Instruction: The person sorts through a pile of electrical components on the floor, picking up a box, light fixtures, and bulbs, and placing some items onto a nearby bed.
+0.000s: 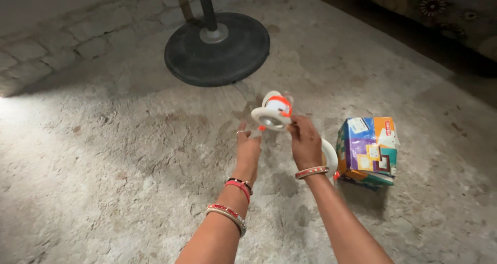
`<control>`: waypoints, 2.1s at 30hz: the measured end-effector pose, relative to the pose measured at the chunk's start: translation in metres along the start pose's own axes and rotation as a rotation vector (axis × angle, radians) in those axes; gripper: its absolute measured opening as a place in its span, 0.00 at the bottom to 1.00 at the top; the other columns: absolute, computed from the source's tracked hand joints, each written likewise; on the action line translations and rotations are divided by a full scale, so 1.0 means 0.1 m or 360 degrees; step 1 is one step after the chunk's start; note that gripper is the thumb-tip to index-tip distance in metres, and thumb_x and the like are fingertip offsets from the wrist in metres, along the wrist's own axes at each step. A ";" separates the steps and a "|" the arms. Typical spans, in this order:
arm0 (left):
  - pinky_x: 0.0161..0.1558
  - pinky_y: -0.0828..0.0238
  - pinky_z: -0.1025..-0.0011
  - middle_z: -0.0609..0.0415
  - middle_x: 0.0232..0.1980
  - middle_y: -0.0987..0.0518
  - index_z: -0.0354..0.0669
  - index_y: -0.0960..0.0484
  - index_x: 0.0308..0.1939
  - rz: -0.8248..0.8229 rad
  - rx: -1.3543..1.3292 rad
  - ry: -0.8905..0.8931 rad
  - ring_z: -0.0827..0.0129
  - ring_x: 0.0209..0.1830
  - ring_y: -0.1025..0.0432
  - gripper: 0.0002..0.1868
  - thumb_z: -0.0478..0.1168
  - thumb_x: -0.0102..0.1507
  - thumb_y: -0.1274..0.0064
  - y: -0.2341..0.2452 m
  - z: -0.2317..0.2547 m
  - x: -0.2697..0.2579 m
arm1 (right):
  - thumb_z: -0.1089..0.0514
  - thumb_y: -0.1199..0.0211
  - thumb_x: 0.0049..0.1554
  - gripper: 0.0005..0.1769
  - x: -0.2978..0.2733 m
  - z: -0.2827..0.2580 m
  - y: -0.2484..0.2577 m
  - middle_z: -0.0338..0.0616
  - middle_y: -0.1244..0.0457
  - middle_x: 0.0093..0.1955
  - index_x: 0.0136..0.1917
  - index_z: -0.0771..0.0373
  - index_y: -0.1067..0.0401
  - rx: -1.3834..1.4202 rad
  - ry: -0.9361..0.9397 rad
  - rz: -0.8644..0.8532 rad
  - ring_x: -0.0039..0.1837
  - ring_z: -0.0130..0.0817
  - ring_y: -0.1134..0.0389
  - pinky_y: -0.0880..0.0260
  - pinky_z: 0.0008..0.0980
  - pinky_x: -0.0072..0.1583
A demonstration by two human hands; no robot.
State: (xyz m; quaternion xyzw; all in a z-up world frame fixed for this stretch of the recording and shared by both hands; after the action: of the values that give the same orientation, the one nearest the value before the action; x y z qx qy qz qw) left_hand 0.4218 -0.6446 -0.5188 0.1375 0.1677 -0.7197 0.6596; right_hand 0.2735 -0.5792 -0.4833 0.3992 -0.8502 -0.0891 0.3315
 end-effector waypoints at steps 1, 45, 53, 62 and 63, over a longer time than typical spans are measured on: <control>0.62 0.36 0.62 0.47 0.74 0.34 0.49 0.44 0.77 -0.0065 -0.0039 -0.0020 0.58 0.66 0.33 0.38 0.34 0.62 0.53 -0.02 0.01 0.01 | 0.63 0.38 0.61 0.11 0.03 -0.02 0.05 0.51 0.33 0.53 0.57 0.62 0.30 -0.0063 -0.0025 0.0065 0.52 0.48 0.29 0.30 0.43 0.53; 0.61 0.32 0.66 0.43 0.61 0.21 0.36 0.23 0.62 0.0028 0.0474 -0.0380 0.58 0.62 0.27 0.25 0.38 0.60 0.46 -0.49 0.33 -0.52 | 0.59 0.39 0.59 0.15 0.26 -0.16 0.62 0.55 0.38 0.63 0.60 0.59 0.27 -0.0586 -0.0057 -0.0116 0.66 0.56 0.37 0.36 0.51 0.66; 0.60 0.31 0.58 0.40 0.56 0.19 0.43 0.17 0.56 0.0552 0.0852 -0.0463 0.46 0.60 0.27 0.21 0.45 0.61 0.49 0.66 0.60 -0.47 | 0.58 0.43 0.58 0.13 -0.03 -0.91 -0.35 0.53 0.36 0.62 0.55 0.54 0.23 -0.0269 0.0120 -0.0546 0.61 0.55 0.34 0.35 0.50 0.62; 0.51 0.25 0.67 0.46 0.48 0.15 0.42 0.15 0.51 0.0854 0.1007 -0.0458 0.61 0.49 0.21 0.19 0.40 0.57 0.39 2.69 1.12 -1.41 | 0.54 0.42 0.58 0.13 -0.74 -2.29 -1.43 0.48 0.37 0.64 0.56 0.52 0.23 -0.0027 0.0365 -0.1037 0.64 0.49 0.36 0.36 0.45 0.65; 0.50 0.26 0.68 0.47 0.47 0.15 0.41 0.14 0.50 0.0870 0.1082 -0.0470 0.63 0.47 0.21 0.18 0.40 0.57 0.38 2.89 1.18 -1.58 | 0.54 0.42 0.59 0.14 -0.84 -2.48 -1.43 0.48 0.37 0.65 0.56 0.52 0.23 -0.0004 0.0376 -0.1135 0.64 0.48 0.35 0.35 0.45 0.65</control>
State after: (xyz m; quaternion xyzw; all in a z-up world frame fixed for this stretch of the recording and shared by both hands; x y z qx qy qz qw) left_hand 0.7267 -0.5732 -0.3636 0.2812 -0.2161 -0.5452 0.7596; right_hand 0.5582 -0.5848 -0.3947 0.6774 -0.6134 -0.1533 0.3759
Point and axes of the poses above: each hand's wrist, its own x-axis towards the middle knuckle, its own y-axis out of the back of the hand, z = x × y, the point moved 2 cm from there along x, towards the middle knuckle
